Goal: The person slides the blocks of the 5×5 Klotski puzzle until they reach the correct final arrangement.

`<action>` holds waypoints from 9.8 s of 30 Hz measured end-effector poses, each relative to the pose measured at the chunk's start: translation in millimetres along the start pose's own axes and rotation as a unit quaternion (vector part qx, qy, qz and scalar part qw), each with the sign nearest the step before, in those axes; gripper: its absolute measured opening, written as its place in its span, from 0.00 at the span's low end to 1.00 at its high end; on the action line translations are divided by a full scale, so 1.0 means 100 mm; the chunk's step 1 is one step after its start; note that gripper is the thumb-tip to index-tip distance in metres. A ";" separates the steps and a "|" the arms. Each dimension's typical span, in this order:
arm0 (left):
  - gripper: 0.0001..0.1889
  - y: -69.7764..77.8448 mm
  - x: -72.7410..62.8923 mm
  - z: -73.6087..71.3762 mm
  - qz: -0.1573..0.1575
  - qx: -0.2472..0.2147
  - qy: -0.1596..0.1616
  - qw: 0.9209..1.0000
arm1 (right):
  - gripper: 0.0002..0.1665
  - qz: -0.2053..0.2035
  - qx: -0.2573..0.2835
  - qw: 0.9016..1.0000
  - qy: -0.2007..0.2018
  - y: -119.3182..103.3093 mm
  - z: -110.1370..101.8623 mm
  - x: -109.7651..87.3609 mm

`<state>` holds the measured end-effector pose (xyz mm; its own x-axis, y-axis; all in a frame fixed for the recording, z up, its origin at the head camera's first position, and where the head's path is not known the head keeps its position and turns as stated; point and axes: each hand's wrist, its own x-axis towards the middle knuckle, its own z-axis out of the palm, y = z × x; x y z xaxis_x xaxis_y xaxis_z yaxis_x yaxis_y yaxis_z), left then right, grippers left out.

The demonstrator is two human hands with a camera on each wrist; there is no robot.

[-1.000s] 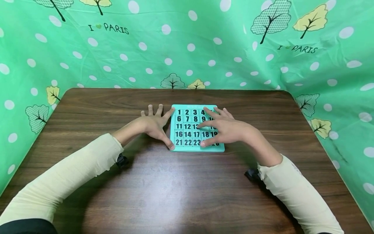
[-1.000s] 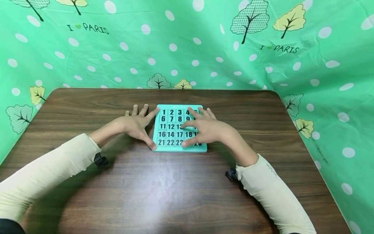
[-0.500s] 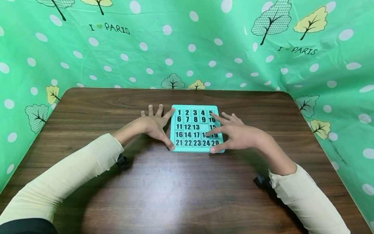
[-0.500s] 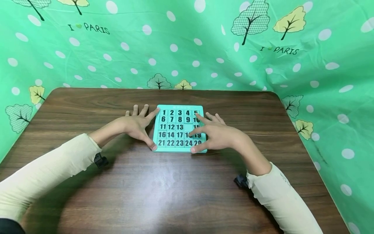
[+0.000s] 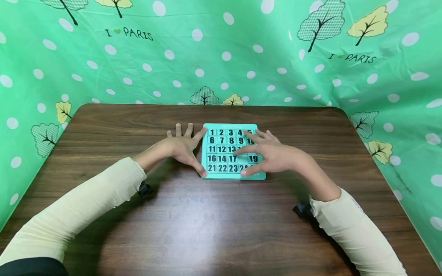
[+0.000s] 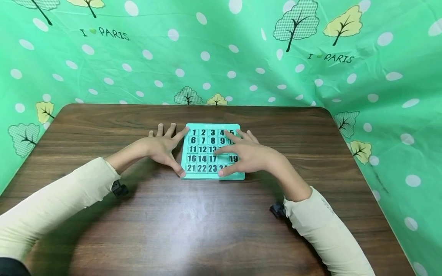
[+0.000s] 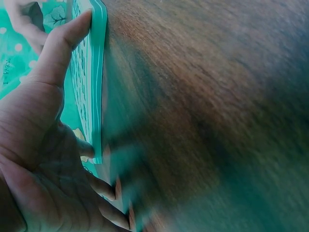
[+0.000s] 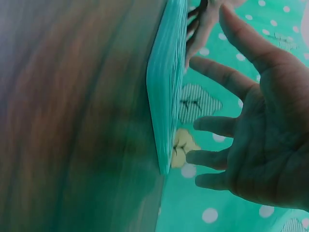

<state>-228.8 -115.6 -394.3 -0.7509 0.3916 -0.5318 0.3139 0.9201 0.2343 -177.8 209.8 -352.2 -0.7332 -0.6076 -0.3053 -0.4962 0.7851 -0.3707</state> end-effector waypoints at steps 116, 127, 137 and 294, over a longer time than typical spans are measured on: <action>0.91 0.06 -0.11 -0.07 0.004 0.008 -0.010 1.000 | 0.39 0.006 0.012 1.000 -0.007 -0.08 -0.01 -0.01; 0.92 0.02 0.00 0.01 -0.005 0.016 -0.004 1.000 | 0.38 0.015 -0.001 1.000 -0.010 -0.08 0.05 0.02; 0.91 0.02 -0.01 0.00 -0.002 0.013 -0.012 1.000 | 0.31 0.007 0.021 1.000 0.005 0.02 -0.04 -0.11; 0.90 0.09 -0.14 -0.05 -0.001 0.010 -0.005 1.000 | 0.45 -0.019 -0.008 1.000 -0.015 -0.19 0.05 0.08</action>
<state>-218.3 -112.9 -380.4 -0.7462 0.3893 -0.5401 0.3233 0.9210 0.2172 -172.0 189.2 -351.6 -0.6989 -0.6409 -0.3175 -0.5317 0.7625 -0.3687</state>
